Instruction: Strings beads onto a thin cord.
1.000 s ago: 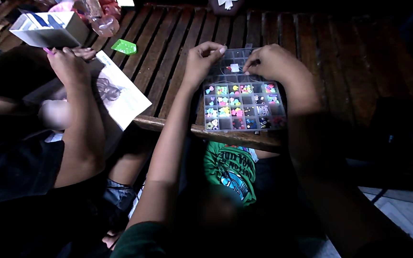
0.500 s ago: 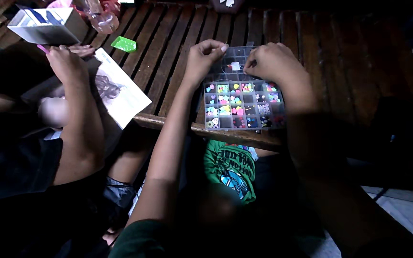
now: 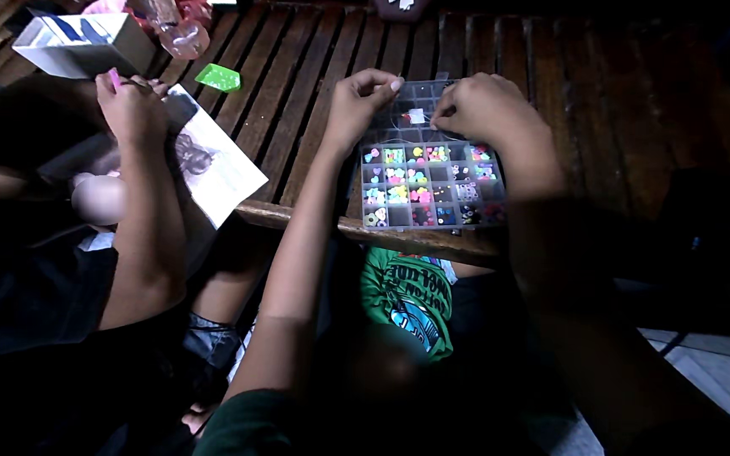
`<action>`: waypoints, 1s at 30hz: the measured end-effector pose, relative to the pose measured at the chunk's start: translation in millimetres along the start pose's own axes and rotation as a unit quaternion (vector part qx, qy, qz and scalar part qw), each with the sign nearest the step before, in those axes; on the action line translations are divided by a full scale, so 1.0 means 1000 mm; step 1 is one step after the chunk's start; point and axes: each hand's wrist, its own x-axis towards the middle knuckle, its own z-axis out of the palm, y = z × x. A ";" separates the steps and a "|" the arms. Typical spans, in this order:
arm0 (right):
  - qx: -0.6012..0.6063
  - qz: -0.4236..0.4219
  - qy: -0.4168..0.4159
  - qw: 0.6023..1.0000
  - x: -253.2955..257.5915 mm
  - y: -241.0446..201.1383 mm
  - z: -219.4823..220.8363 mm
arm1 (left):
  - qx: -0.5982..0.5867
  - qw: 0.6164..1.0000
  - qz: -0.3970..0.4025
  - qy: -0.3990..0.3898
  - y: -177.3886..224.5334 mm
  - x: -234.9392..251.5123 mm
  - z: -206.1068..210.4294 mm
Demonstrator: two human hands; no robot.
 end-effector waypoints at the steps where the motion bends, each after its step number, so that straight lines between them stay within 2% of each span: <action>1: -0.002 0.000 0.000 1.000 0.000 -0.001 0.000 | -0.002 1.000 0.002 -0.001 0.000 0.000 0.000; 7: -0.021 0.012 0.000 1.000 0.002 -0.005 0.002 | -0.003 1.000 0.002 -0.001 0.000 0.000 0.001; 20: 0.038 0.022 -0.018 0.999 0.004 0.003 0.002 | 0.005 1.000 -0.014 0.001 0.001 0.000 0.000; 27: 0.037 0.049 -0.025 0.998 0.000 0.007 -0.002 | 0.000 1.000 0.009 -0.001 -0.006 0.001 0.000; 29: 0.034 0.048 -0.010 0.998 0.000 0.010 -0.001 | 0.018 1.000 -0.007 0.019 0.016 -0.010 0.002; 30: 0.039 0.041 -0.002 0.998 0.000 0.011 0.000 | 0.045 0.996 -0.069 0.041 0.060 -0.026 0.006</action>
